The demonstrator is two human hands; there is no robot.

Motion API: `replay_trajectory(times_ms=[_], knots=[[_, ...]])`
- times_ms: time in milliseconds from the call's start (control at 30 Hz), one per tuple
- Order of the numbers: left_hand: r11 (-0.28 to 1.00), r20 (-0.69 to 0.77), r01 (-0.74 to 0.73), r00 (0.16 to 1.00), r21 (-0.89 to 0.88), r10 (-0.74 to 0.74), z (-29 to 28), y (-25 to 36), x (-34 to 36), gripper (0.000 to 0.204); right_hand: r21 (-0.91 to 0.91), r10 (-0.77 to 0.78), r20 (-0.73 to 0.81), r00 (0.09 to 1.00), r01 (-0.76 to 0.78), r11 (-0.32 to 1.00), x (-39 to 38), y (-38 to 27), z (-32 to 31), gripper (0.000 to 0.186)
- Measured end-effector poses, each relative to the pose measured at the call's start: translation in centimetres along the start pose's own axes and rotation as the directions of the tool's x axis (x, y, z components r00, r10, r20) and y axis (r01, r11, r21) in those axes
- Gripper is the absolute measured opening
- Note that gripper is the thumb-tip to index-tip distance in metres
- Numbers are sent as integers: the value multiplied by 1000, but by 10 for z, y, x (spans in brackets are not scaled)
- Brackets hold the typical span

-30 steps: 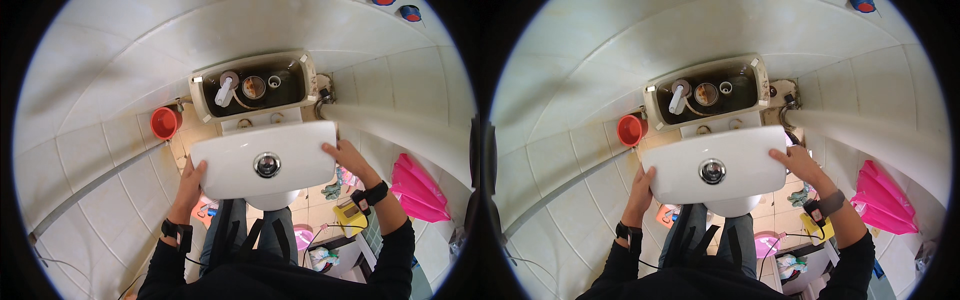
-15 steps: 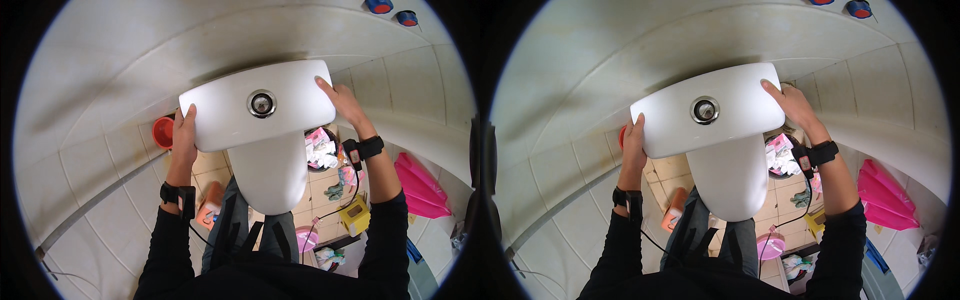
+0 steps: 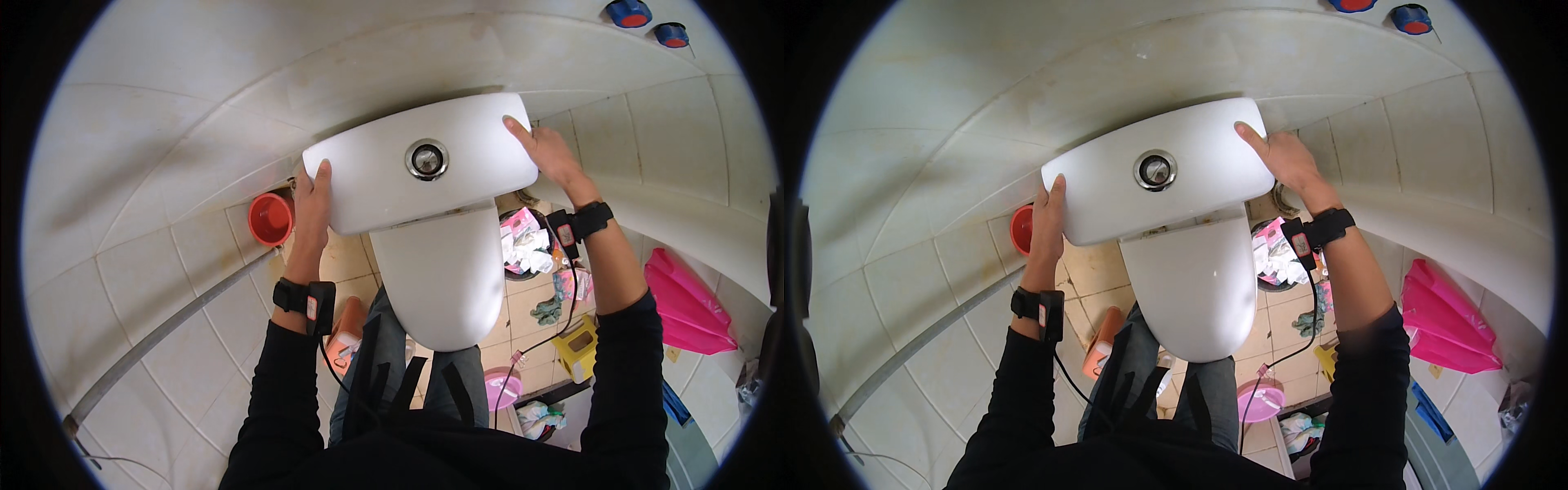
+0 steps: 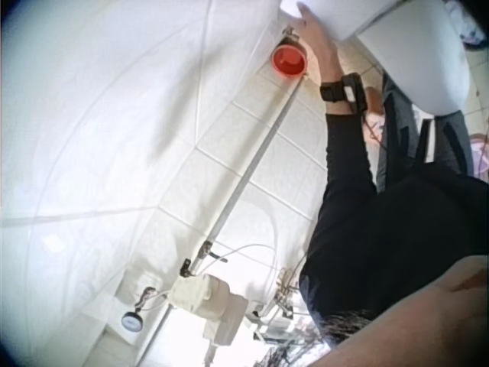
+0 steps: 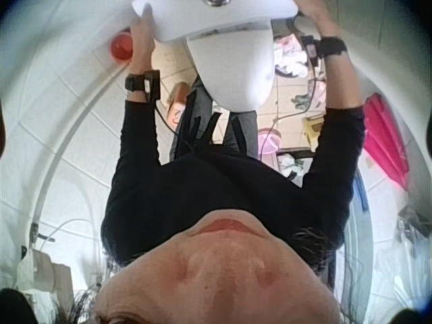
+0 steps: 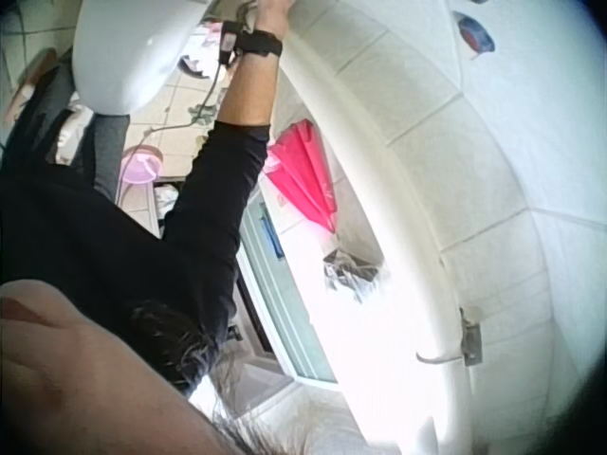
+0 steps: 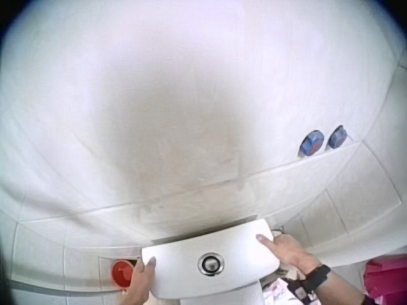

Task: The person removes the toilet tank lid, inspects the internal components, and repeatedly lifts and reseats the tank. They manipulate the flush valve and handle mechanism inside the tank, then replace the lid and test the flush.

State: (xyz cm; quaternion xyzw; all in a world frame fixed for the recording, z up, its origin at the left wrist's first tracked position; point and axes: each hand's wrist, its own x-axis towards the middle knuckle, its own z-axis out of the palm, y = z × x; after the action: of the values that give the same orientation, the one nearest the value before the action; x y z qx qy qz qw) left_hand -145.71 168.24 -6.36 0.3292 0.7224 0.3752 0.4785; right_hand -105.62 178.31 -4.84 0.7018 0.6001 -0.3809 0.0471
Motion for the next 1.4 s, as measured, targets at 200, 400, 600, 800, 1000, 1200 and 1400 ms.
replay_trajectory(times_ms=[200, 400, 600, 800, 1000, 1200, 1400], knots=[[938, 54, -157, 988, 310, 147, -7, 0, 22, 73, -93, -56, -39, 998, 52, 994, 2, -4, 1, 105], [883, 50, -189, 981, 428, 186, -4, 7, 21, 74, -209, -52, -33, 998, 44, 977, 0, -5, -4, 102], [818, 61, -218, 974, 532, 219, -3, 14, 17, 79, -262, -78, -60, 995, 60, 963, -4, -8, -3, 103], [779, 66, -206, 976, 592, 208, -5, 10, 21, 85, -238, -69, -39, 997, 57, 970, -8, -10, -5, 101], [664, 82, -218, 970, 715, 230, -7, 7, 26, 92, -230, -89, -66, 994, 71, 971, -13, -13, -6, 100], [682, 71, -179, 980, 709, 184, -4, 15, 21, 94, -243, -102, -58, 993, 85, 966, -14, -14, -8, 101], [623, 65, -184, 976, 761, 210, -2, 17, 20, 90, -236, -99, -84, 991, 77, 969, -15, -14, -6, 102]])
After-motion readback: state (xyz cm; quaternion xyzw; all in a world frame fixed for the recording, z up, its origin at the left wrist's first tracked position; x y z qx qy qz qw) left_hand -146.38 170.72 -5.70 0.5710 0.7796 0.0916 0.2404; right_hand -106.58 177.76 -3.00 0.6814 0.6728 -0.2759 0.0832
